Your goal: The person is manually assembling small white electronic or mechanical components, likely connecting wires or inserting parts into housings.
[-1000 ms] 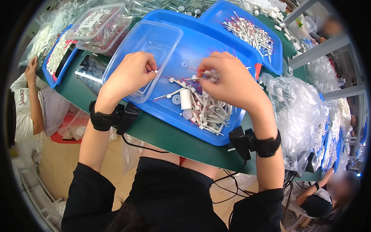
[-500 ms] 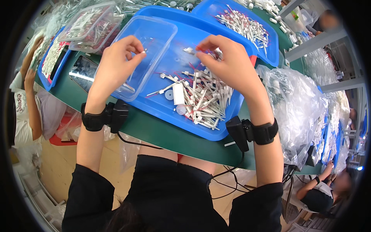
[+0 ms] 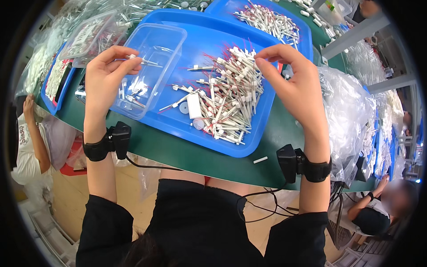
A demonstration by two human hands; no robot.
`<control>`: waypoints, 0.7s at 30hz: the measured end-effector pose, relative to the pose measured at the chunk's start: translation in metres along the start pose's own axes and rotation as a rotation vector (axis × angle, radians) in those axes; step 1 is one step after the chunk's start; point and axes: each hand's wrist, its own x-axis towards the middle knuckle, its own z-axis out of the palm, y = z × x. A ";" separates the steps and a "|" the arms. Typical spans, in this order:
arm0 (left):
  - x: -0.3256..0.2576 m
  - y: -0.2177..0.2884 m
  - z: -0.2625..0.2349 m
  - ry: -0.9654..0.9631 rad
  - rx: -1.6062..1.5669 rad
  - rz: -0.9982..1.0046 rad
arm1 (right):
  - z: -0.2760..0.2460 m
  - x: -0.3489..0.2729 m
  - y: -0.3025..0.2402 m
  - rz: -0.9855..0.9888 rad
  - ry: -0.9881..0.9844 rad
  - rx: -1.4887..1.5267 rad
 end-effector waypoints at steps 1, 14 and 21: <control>-0.002 0.002 0.000 0.031 -0.013 0.026 | -0.001 -0.005 -0.002 -0.006 -0.008 0.016; -0.023 0.011 -0.007 0.199 -0.115 0.122 | 0.066 0.004 -0.055 -0.395 -0.525 -0.215; -0.041 0.004 -0.009 0.191 -0.157 0.044 | 0.038 -0.028 -0.036 -0.375 -0.343 -0.399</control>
